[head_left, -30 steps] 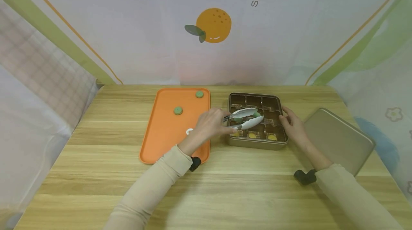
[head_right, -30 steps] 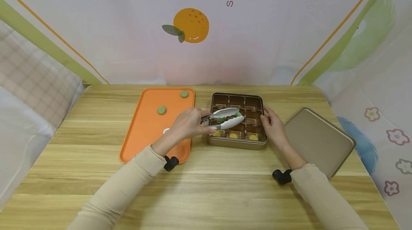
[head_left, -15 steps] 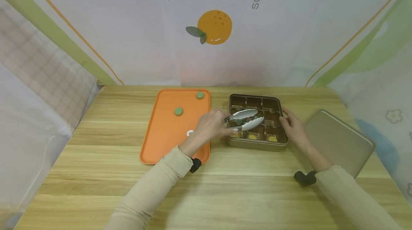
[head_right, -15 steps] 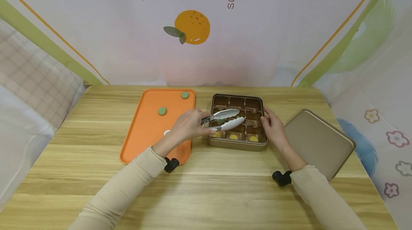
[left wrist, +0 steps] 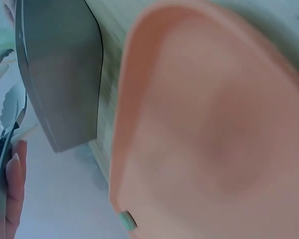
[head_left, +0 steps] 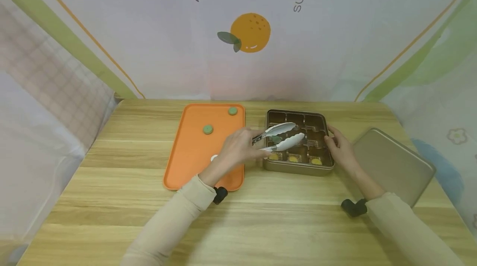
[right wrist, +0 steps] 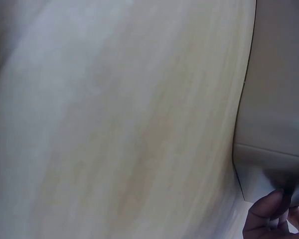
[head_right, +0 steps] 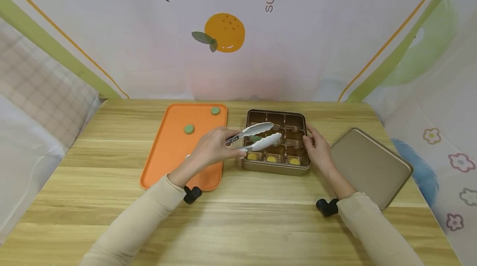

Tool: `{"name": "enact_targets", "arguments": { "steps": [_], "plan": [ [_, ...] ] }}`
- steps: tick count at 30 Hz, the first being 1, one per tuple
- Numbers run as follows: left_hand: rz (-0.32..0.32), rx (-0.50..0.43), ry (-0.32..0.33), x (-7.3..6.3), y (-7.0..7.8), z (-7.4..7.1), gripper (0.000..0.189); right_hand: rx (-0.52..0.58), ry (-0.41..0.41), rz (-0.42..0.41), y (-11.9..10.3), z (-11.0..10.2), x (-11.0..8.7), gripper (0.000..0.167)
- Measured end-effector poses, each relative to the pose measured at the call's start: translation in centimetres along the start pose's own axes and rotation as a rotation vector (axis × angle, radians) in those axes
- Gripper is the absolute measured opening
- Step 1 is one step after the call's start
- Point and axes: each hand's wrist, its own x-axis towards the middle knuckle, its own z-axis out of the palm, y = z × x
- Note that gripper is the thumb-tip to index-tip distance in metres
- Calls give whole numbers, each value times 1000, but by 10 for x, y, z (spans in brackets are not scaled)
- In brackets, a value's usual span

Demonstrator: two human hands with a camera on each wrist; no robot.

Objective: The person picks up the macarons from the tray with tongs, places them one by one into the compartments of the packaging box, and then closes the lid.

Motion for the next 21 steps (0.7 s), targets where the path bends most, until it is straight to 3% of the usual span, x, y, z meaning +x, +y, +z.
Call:
{"name": "enact_targets", "arguments": {
  "steps": [10, 21],
  "plan": [
    [-76, -113, 51, -23, -27, -18, 61, -10, 0, -11, 2, 1, -1, 55],
    [-170, -92, 78, -52, -70, -38, 66, -2, -4, 1, -1, 0, -1, 55]
  ]
}}
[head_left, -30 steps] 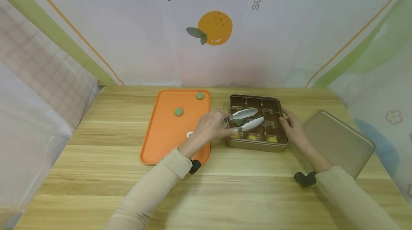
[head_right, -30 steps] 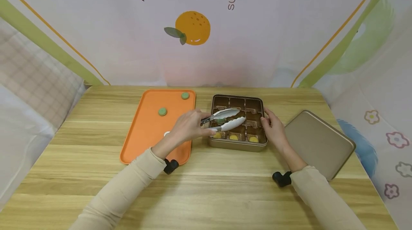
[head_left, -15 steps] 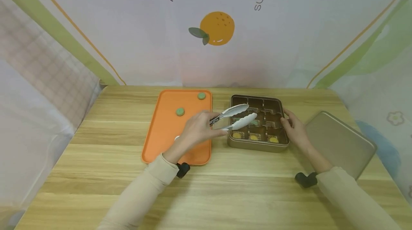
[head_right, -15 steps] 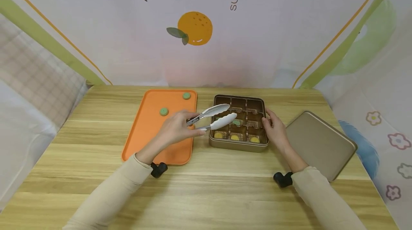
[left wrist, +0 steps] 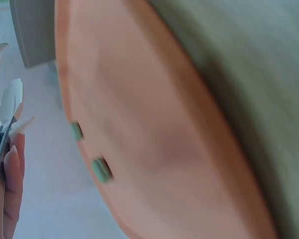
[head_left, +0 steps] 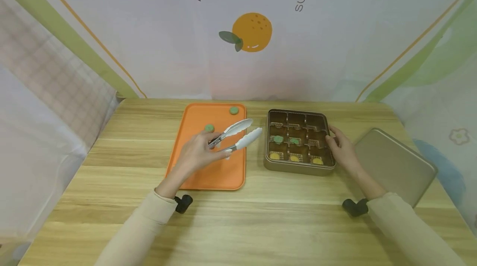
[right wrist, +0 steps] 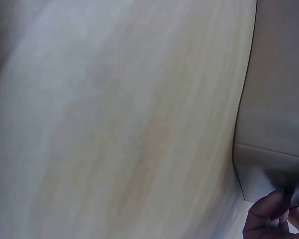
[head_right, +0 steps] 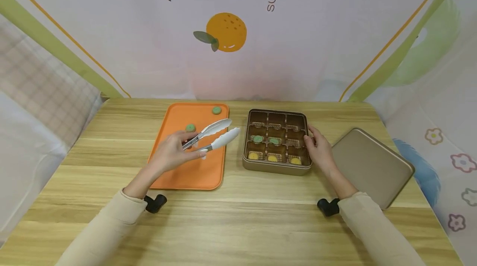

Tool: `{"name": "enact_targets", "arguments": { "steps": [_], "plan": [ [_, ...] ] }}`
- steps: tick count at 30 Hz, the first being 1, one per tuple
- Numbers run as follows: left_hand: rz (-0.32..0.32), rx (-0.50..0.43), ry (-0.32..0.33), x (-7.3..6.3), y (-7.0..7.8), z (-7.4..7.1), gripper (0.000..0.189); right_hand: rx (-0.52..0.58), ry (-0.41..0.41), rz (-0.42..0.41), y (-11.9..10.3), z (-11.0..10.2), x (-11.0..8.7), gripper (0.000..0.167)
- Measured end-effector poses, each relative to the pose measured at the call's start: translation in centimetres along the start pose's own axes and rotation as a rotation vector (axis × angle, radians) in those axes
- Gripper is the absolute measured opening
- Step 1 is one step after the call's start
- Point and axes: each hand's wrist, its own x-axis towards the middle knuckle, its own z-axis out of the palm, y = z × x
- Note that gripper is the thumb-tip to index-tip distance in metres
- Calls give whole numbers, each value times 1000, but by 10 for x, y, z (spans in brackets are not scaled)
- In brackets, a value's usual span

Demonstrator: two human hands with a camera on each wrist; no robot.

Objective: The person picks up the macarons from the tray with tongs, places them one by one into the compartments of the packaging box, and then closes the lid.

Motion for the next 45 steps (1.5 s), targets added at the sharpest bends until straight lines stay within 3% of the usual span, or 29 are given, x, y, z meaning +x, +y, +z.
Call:
{"name": "enact_targets", "arguments": {
  "steps": [9, 16, 26, 33, 45],
  "plan": [
    [-26, 20, 45, -13, -37, -13, 61, 8, -7, -1, -2, -1, 0, 54],
    [-64, 34, 71, -24, -55, -21, 63, 6, -19, 13, -2, -1, 0, 55],
    [-96, 96, 98, -31, -71, -28, 50, -3, -20, 11, -1, -1, -1, 56],
    [-118, 125, 114, -31, -78, -32, 60, 4, -19, 3, -1, -1, -1, 55],
    [-98, 183, 144, -25, -87, -32, 62, 6, -14, 11, -2, -1, -1, 55]
  ]
}}
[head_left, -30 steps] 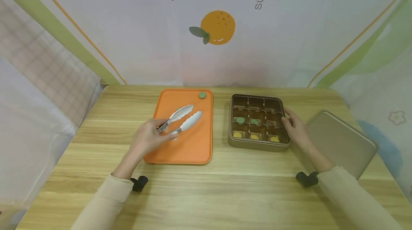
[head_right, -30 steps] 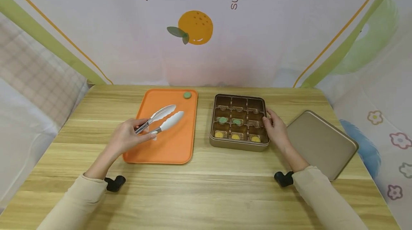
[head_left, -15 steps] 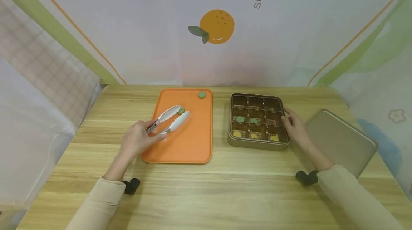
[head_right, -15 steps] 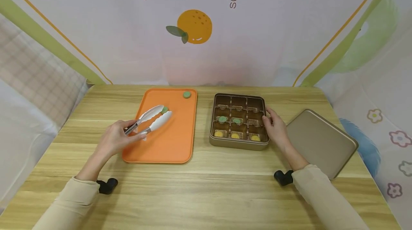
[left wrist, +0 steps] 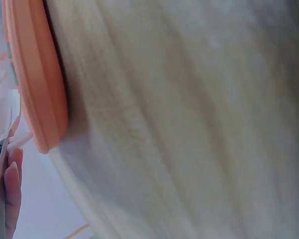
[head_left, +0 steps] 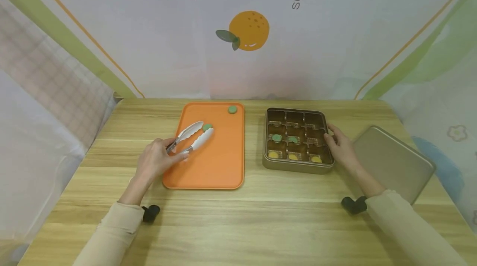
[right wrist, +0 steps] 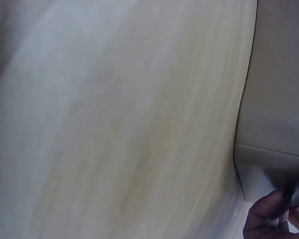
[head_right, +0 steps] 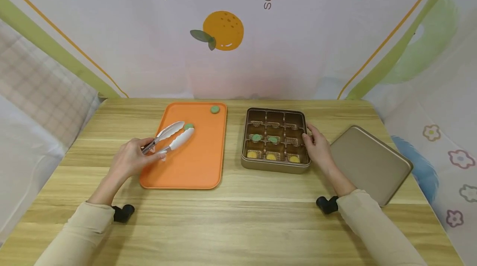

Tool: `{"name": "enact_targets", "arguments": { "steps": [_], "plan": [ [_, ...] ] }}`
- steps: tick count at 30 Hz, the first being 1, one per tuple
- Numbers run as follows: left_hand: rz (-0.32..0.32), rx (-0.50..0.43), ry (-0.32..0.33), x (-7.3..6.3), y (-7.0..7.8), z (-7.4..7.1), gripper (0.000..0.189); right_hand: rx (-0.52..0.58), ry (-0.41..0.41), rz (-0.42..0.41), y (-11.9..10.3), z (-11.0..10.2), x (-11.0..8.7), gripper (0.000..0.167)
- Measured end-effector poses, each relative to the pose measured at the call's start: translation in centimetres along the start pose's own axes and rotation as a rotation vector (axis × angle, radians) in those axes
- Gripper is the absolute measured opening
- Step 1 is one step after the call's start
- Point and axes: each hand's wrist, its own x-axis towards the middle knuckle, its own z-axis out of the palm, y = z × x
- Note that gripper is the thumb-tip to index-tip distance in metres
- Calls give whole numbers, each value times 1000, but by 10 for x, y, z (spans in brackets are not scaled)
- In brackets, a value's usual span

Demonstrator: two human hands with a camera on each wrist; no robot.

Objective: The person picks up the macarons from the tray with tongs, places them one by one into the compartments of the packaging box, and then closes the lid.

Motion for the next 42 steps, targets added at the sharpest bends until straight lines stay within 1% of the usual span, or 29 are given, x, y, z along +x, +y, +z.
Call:
{"name": "enact_targets", "arguments": {
  "steps": [5, 8, 15, 22, 29, 42],
  "plan": [
    [11, 13, 5, 3, -2, 1, 61, 8, -7, 5, 0, 0, 0, 55],
    [6, 18, -2, 4, -2, 2, 61, 9, -11, 1, 1, 0, 1, 56],
    [7, 32, -2, 6, -1, 2, 54, 6, -6, -10, 2, 1, 1, 55],
    [5, 43, -8, 8, 0, 4, 54, 10, 0, -19, 2, 1, 0, 54],
    [0, 43, -8, 10, 1, 4, 47, 15, -15, -5, 4, 1, 1, 56],
    [1, 51, -27, 14, 2, 4, 58, 28, -2, -4, 5, 1, 1, 56]
  ]
}}
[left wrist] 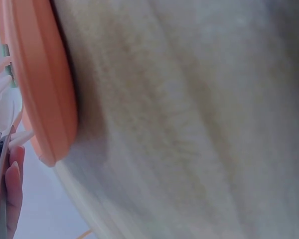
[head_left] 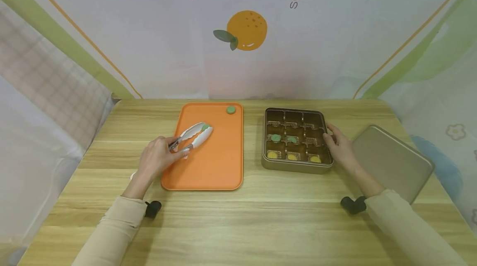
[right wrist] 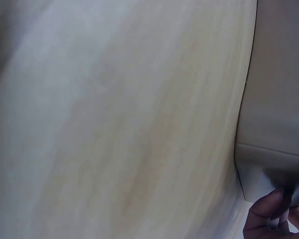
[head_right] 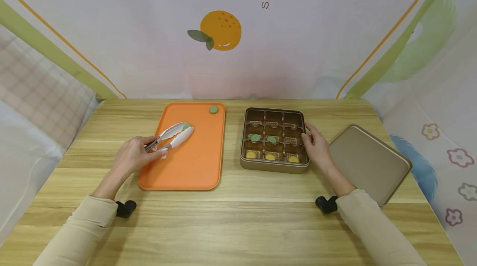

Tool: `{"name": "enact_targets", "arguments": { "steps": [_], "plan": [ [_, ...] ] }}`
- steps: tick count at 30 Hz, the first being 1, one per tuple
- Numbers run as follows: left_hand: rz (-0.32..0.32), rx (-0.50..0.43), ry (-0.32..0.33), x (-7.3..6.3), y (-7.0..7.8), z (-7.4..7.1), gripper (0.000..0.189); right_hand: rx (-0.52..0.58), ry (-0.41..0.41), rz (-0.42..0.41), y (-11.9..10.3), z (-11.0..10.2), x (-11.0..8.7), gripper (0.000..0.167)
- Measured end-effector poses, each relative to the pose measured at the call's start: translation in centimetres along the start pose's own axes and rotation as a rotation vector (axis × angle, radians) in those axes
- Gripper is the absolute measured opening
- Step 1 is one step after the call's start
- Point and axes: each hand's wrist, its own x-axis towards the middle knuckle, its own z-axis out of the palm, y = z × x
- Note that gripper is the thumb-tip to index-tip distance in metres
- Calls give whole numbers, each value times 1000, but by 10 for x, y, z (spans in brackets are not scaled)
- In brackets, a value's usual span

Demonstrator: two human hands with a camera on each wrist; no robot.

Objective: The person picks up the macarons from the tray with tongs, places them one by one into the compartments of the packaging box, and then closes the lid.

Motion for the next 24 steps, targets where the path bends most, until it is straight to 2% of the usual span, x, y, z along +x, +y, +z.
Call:
{"name": "enact_targets", "arguments": {
  "steps": [17, 24],
  "plan": [
    [-7, -4, -27, 1, 0, -1, 59, -11, 10, -7, -2, 0, 0, 54],
    [-8, -16, -11, -1, 0, -3, 58, -16, 5, -2, 0, 1, 1, 55]
  ]
}}
